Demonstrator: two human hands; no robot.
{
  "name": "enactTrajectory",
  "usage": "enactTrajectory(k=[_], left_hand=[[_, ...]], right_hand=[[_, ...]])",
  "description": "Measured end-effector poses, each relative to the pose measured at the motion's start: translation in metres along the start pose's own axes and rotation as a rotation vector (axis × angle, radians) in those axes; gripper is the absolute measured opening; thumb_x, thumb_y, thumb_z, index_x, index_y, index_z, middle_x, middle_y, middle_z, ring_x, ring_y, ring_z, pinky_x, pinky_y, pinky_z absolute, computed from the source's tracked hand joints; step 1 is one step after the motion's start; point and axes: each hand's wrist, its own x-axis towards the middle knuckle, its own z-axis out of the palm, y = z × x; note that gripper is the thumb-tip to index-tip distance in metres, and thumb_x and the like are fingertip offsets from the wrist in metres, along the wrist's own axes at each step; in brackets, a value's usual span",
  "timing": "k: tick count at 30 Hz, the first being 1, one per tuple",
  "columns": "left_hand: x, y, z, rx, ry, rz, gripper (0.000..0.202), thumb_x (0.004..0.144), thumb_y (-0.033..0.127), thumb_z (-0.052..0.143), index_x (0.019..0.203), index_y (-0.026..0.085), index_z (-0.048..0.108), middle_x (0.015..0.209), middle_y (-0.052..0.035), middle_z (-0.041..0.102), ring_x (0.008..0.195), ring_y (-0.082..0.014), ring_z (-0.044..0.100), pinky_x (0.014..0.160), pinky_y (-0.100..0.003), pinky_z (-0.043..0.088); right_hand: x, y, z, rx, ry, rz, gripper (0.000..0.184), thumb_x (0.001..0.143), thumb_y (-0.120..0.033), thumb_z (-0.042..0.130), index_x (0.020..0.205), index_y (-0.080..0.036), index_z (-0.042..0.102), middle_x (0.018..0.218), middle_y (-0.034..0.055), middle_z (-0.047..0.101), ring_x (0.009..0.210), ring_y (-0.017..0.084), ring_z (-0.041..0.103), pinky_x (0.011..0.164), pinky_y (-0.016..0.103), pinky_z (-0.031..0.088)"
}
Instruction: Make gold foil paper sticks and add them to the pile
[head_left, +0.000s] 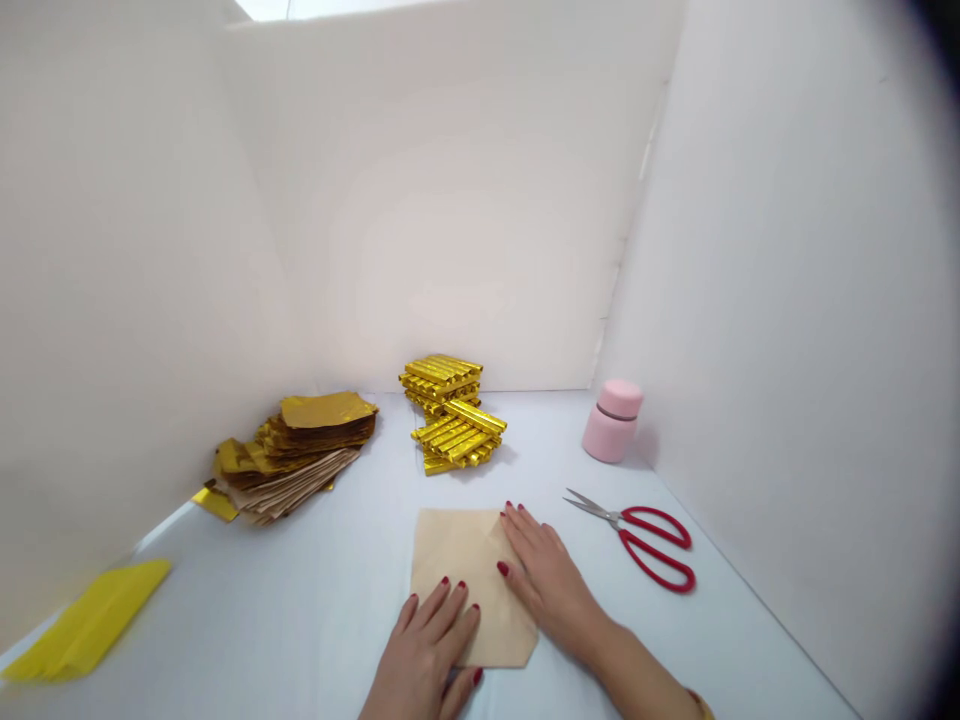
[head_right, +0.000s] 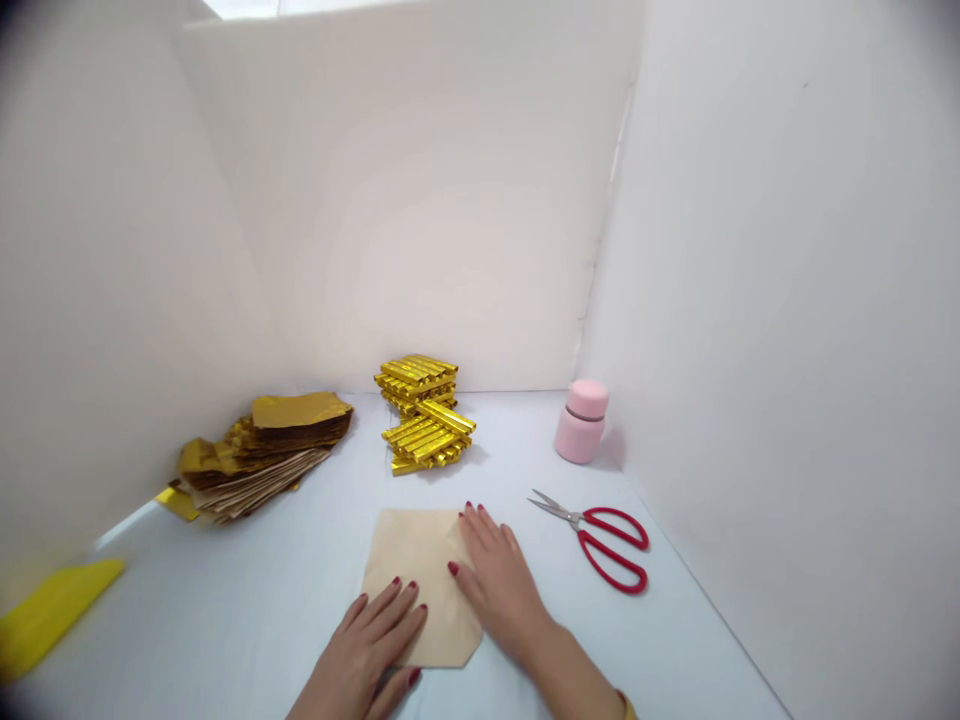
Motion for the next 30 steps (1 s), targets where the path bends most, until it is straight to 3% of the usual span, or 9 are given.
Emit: enactTrajectory(k=[1, 4, 6, 12, 15, 19, 22, 27, 30], left_hand=[[-0.001, -0.001, 0.002, 0.002, 0.012, 0.000, 0.043, 0.086, 0.037, 0.052, 0.127, 0.026, 0.049, 0.130, -0.0051, 0.053, 0.115, -0.0260, 0.052, 0.088, -0.035, 0.045], [-0.003, -0.005, 0.006, 0.031, 0.040, 0.033, 0.047, 0.088, 0.039, 0.049, 0.133, 0.026, 0.043, 0.129, -0.0052, 0.054, 0.115, -0.0247, 0.052, 0.088, -0.032, 0.043], [-0.005, -0.008, 0.008, 0.064, 0.050, 0.084, 0.054, 0.088, 0.044, 0.047, 0.137, 0.024, 0.037, 0.129, -0.0059, 0.055, 0.113, -0.0243, 0.053, 0.087, -0.031, 0.042], [-0.011, -0.019, -0.002, 0.076, 0.056, 0.094, 0.063, 0.088, 0.054, 0.043, 0.141, 0.023, 0.028, 0.126, -0.0063, 0.056, 0.109, -0.0243, 0.057, 0.081, -0.028, 0.043], [-0.012, -0.021, -0.004, 0.024, 0.027, 0.053, 0.065, 0.087, 0.055, 0.044, 0.142, 0.025, 0.025, 0.128, -0.0058, 0.055, 0.111, -0.0245, 0.055, 0.083, -0.029, 0.043], [-0.011, -0.021, 0.000, 0.037, 0.050, 0.069, 0.063, 0.086, 0.054, 0.046, 0.139, 0.023, 0.034, 0.124, -0.0060, 0.058, 0.108, -0.0249, 0.057, 0.080, -0.029, 0.045], [-0.012, -0.021, 0.003, 0.030, 0.046, 0.050, 0.053, 0.087, 0.049, 0.048, 0.135, 0.026, 0.040, 0.124, -0.0041, 0.058, 0.109, -0.0234, 0.057, 0.081, -0.028, 0.046], [-0.007, -0.021, -0.003, 0.050, 0.101, 0.052, 0.039, 0.091, 0.041, 0.045, 0.127, 0.025, 0.049, 0.118, -0.0031, 0.064, 0.104, -0.0210, 0.060, 0.079, -0.026, 0.047], [0.001, -0.015, -0.009, 0.050, 0.175, 0.097, 0.040, 0.091, 0.046, 0.043, 0.113, 0.017, 0.058, 0.105, -0.0090, 0.068, 0.094, -0.0227, 0.062, 0.074, -0.028, 0.049]], right_hand=[[-0.005, -0.006, 0.006, 0.004, 0.006, -0.028, 0.057, 0.094, -0.044, 0.023, 0.143, -0.014, 0.020, 0.150, 0.0081, 0.016, 0.137, 0.021, 0.015, 0.108, 0.044, 0.020], [-0.018, -0.020, 0.025, -0.014, -0.027, -0.408, 0.073, 0.086, -0.058, 0.037, 0.143, -0.015, 0.021, 0.144, 0.0128, 0.032, 0.131, 0.027, 0.030, 0.103, 0.046, 0.030], [-0.025, -0.019, 0.033, -0.068, 0.016, -0.471, 0.078, 0.083, -0.062, 0.042, 0.141, -0.013, 0.026, 0.138, 0.0161, 0.040, 0.126, 0.030, 0.039, 0.097, 0.045, 0.037], [-0.054, 0.021, 0.021, -0.210, 0.099, -0.352, 0.073, 0.086, -0.054, 0.044, 0.143, -0.016, 0.020, 0.138, 0.0156, 0.041, 0.121, 0.031, 0.045, 0.089, 0.045, 0.042], [-0.062, 0.027, 0.013, -0.227, 0.206, -0.307, 0.071, 0.084, -0.055, 0.046, 0.139, -0.014, 0.029, 0.131, 0.0174, 0.051, 0.115, 0.033, 0.051, 0.085, 0.047, 0.043], [-0.049, 0.000, 0.015, -0.120, 0.310, -0.410, 0.058, 0.083, -0.059, 0.046, 0.118, -0.013, 0.052, 0.102, 0.0140, 0.067, 0.090, 0.026, 0.062, 0.076, 0.035, 0.046], [-0.032, -0.027, 0.027, -0.030, 0.420, -0.431, 0.041, 0.091, -0.050, 0.034, 0.089, -0.018, 0.060, 0.072, 0.0042, 0.064, 0.062, 0.017, 0.058, 0.060, 0.028, 0.045], [-0.025, -0.040, 0.045, -0.054, 0.506, -0.418, 0.029, 0.092, -0.017, 0.034, 0.079, -0.019, 0.060, 0.064, 0.0025, 0.059, 0.057, 0.016, 0.054, 0.055, 0.026, 0.042], [-0.028, -0.039, 0.043, -0.047, 0.500, -0.383, 0.030, 0.090, -0.011, 0.034, 0.074, -0.019, 0.059, 0.064, 0.0024, 0.058, 0.056, 0.016, 0.053, 0.054, 0.026, 0.041]])
